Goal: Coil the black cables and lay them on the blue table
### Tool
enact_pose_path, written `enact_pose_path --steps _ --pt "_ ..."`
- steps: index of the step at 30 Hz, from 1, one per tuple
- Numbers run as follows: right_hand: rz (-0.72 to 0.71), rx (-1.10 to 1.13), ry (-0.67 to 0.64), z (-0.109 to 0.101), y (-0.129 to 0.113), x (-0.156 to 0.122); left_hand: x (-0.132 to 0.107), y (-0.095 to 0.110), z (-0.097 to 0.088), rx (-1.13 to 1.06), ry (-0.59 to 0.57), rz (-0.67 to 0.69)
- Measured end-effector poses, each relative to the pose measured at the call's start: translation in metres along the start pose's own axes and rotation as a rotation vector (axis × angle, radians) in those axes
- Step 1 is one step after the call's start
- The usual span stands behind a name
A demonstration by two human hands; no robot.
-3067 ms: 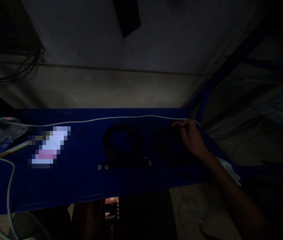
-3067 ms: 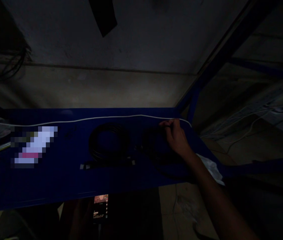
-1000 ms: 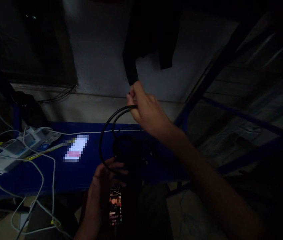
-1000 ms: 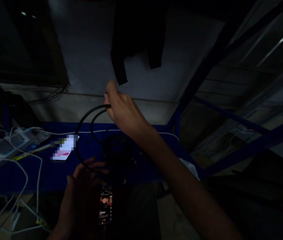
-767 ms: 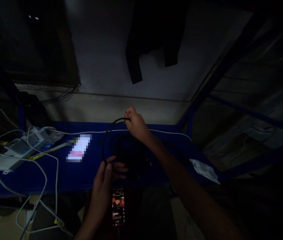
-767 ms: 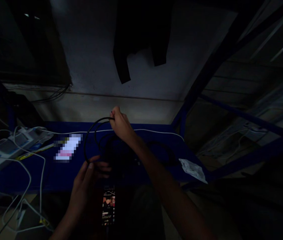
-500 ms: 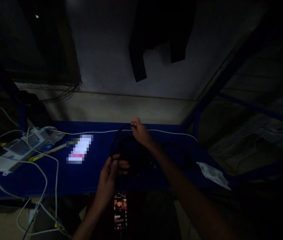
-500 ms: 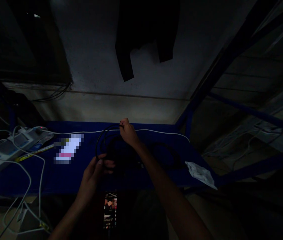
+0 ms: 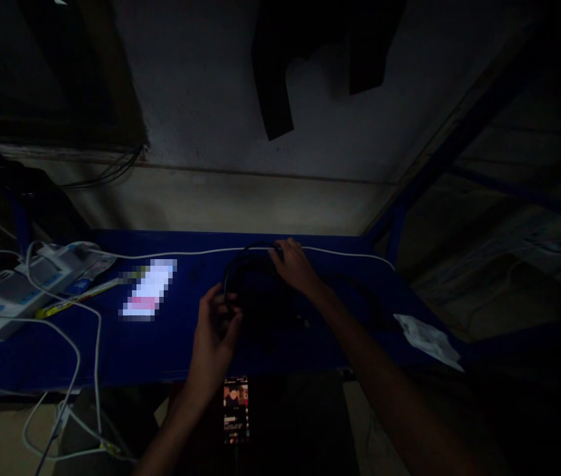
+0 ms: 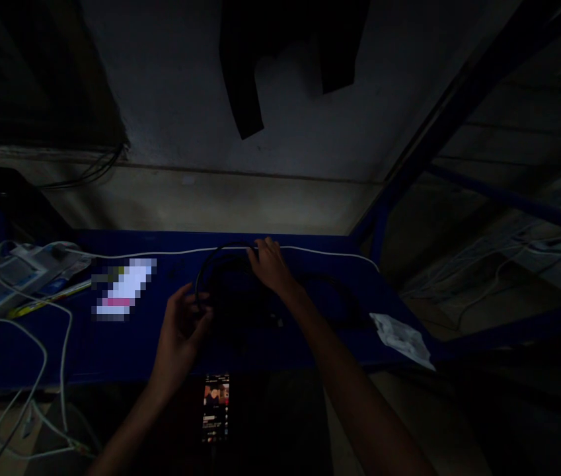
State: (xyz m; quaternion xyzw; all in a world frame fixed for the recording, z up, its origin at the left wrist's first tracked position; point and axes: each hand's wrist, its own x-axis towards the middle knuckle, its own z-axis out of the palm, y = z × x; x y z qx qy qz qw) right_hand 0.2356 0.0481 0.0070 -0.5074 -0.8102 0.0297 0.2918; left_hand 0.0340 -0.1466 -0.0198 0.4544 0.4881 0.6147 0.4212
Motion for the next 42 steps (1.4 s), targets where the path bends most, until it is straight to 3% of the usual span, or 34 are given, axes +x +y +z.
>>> enact_pose_path --steps 3,6,9,13,16,21,28,36,42 --pt "0.042 0.018 -0.018 -0.003 0.0 -0.01 0.004 0.002 -0.001 0.273 0.073 0.197" --pt "0.098 0.061 -0.004 -0.016 -0.012 -0.024 0.012 0.005 -0.004 0.475 0.032 0.327" --pt "0.029 0.162 0.015 -0.029 -0.034 -0.043 0.021 0.004 -0.009 0.556 -0.008 0.348" --pt "-0.16 0.283 -0.159 -0.029 -0.065 -0.067 0.026 -0.003 -0.014 0.543 -0.048 0.341" --pt "-0.205 0.305 -0.268 -0.018 -0.075 -0.076 0.026 -0.007 -0.016 0.503 -0.055 0.317" --pt "-0.185 0.338 -0.288 -0.007 -0.075 -0.08 0.026 -0.009 -0.018 0.447 -0.097 0.247" --pt "-0.171 0.383 -0.252 -0.005 -0.072 -0.083 0.029 -0.009 -0.018 0.459 -0.104 0.25" --pt "-0.196 0.375 -0.279 -0.02 -0.057 -0.089 0.029 -0.011 -0.02 0.442 -0.092 0.247" --pt "-0.262 0.23 -0.278 -0.034 -0.048 -0.097 0.029 -0.01 -0.019 0.429 -0.084 0.229"
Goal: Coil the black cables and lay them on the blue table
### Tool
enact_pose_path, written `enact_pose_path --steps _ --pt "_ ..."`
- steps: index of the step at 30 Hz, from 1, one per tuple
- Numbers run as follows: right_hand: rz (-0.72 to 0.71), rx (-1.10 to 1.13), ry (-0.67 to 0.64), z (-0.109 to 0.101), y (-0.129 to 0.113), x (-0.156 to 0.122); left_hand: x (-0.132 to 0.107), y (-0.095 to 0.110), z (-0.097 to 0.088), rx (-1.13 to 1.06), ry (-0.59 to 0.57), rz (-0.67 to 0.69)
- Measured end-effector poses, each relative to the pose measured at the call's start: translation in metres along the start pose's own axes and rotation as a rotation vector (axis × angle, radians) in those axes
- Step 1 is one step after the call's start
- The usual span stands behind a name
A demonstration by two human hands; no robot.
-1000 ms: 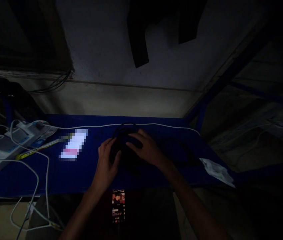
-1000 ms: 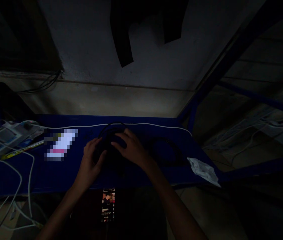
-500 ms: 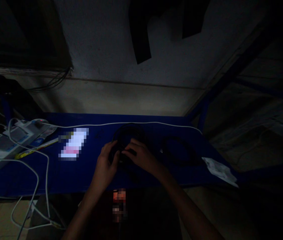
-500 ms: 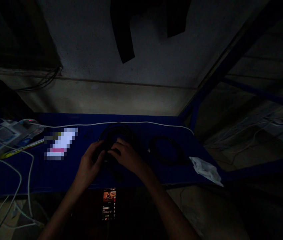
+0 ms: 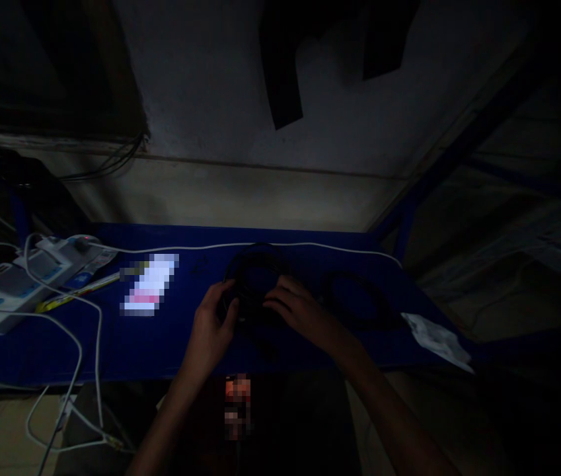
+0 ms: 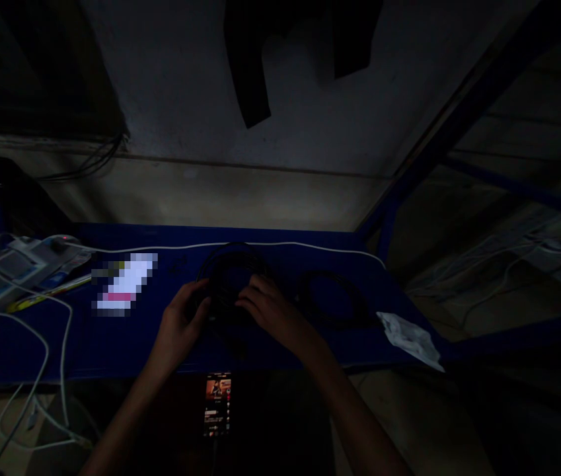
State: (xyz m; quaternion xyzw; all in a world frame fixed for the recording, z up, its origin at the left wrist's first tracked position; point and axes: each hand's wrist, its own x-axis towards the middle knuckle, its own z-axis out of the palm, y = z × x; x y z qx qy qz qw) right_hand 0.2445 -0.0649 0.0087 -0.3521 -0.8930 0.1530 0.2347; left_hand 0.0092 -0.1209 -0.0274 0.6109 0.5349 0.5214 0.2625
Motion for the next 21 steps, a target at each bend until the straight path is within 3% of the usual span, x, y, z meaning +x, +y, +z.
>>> enact_pose_path --steps 8,17,21 --pt "0.061 0.08 -0.012 -0.008 0.007 -0.004 -0.001 -0.001 0.0 -0.02 -0.009 0.021" --pt "0.145 0.138 0.165 -0.014 0.014 -0.008 -0.002 -0.001 0.0 0.02 0.014 0.054" --pt "0.136 0.099 0.147 -0.011 0.01 -0.003 -0.002 0.0 0.0 0.053 0.009 0.058"
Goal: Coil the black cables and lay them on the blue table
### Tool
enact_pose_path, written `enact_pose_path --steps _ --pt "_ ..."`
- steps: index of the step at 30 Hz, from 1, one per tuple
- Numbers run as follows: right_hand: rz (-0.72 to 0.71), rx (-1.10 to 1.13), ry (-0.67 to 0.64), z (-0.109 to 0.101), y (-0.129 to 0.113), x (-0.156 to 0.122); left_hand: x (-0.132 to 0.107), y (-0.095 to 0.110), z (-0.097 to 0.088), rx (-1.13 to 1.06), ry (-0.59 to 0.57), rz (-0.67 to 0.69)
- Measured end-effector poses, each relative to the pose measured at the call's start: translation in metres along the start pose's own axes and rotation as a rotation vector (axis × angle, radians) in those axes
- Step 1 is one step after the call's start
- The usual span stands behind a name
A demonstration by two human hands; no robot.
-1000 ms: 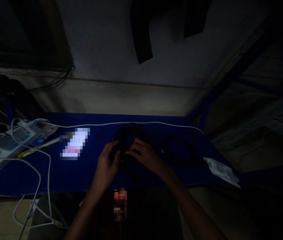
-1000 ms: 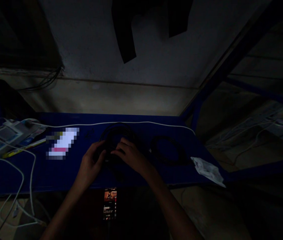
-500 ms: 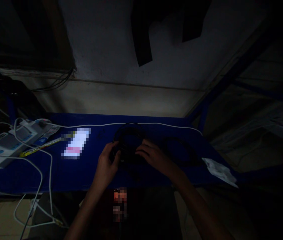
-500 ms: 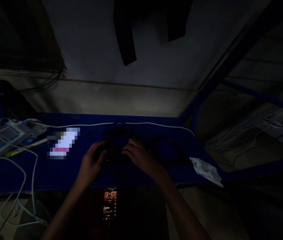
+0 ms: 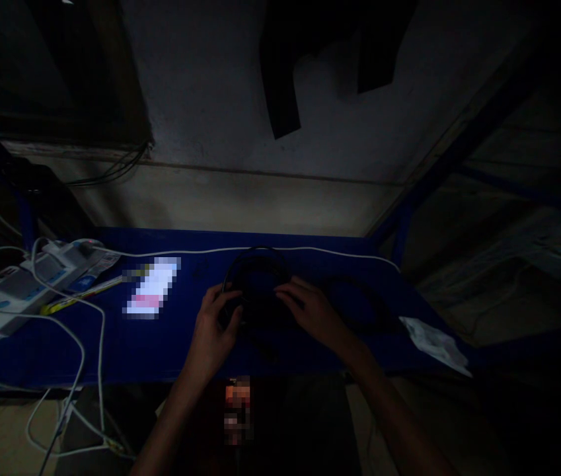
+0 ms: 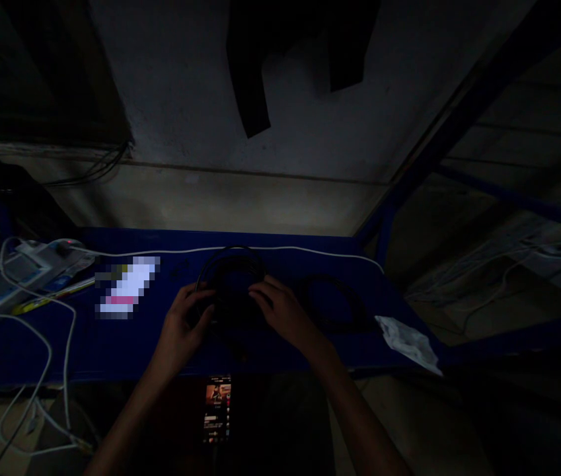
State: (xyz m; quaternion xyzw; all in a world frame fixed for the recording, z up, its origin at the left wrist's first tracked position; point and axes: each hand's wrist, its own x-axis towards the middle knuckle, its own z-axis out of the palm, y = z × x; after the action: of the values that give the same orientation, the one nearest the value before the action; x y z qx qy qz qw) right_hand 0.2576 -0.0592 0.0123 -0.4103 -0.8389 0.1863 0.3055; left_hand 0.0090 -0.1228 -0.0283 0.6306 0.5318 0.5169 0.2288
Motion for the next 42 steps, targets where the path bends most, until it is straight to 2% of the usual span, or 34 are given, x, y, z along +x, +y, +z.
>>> enact_pose_path --steps 7,12,16,19,22,24,26,27,29,32,34,36,37,39,42 --pt "-0.035 -0.197 -0.247 0.002 -0.001 0.03 -0.002 0.005 -0.004 -0.026 0.048 -0.014" --pt "-0.082 -0.181 -0.36 0.001 0.007 0.048 0.0 0.007 -0.005 -0.05 0.054 -0.014" --pt "-0.062 -0.097 -0.29 -0.006 -0.001 0.053 -0.002 0.005 -0.004 -0.08 0.052 -0.053" --pt "0.019 0.036 -0.125 -0.014 -0.022 0.056 -0.005 0.002 -0.002 -0.103 0.029 -0.104" --pt "0.056 0.168 0.04 -0.016 -0.053 0.068 -0.001 0.002 0.0 -0.095 -0.02 -0.113" --pt "0.026 0.218 0.03 -0.009 -0.074 0.084 0.001 0.007 0.0 -0.068 -0.028 -0.086" --pt "-0.021 0.197 -0.079 0.006 -0.09 0.103 -0.004 0.015 -0.004 -0.027 0.016 -0.042" --pt "-0.045 0.156 -0.136 0.015 -0.095 0.114 -0.013 0.018 -0.006 -0.003 0.063 -0.014" --pt "-0.092 0.032 -0.201 0.036 -0.101 0.132 -0.045 0.02 -0.01 0.031 0.195 0.042" --pt "-0.166 -0.159 -0.302 0.063 -0.101 0.15 -0.119 0.007 -0.006 0.07 0.319 0.119" --pt "-0.202 -0.222 -0.353 0.077 -0.099 0.154 -0.167 -0.014 0.004 0.086 0.278 -0.071" --pt "-0.209 -0.236 -0.385 0.085 -0.098 0.153 -0.201 -0.04 0.019 0.05 0.163 -0.325" --pt "-0.205 -0.238 -0.39 0.086 -0.099 0.151 -0.213 -0.055 0.027 0.038 0.126 -0.435" --pt "-0.21 -0.256 -0.376 0.083 -0.102 0.145 -0.227 -0.086 0.041 0.05 0.08 -0.56" --pt "-0.274 -0.27 -0.269 0.063 -0.111 0.128 -0.24 -0.13 0.056 0.08 0.022 -0.609"
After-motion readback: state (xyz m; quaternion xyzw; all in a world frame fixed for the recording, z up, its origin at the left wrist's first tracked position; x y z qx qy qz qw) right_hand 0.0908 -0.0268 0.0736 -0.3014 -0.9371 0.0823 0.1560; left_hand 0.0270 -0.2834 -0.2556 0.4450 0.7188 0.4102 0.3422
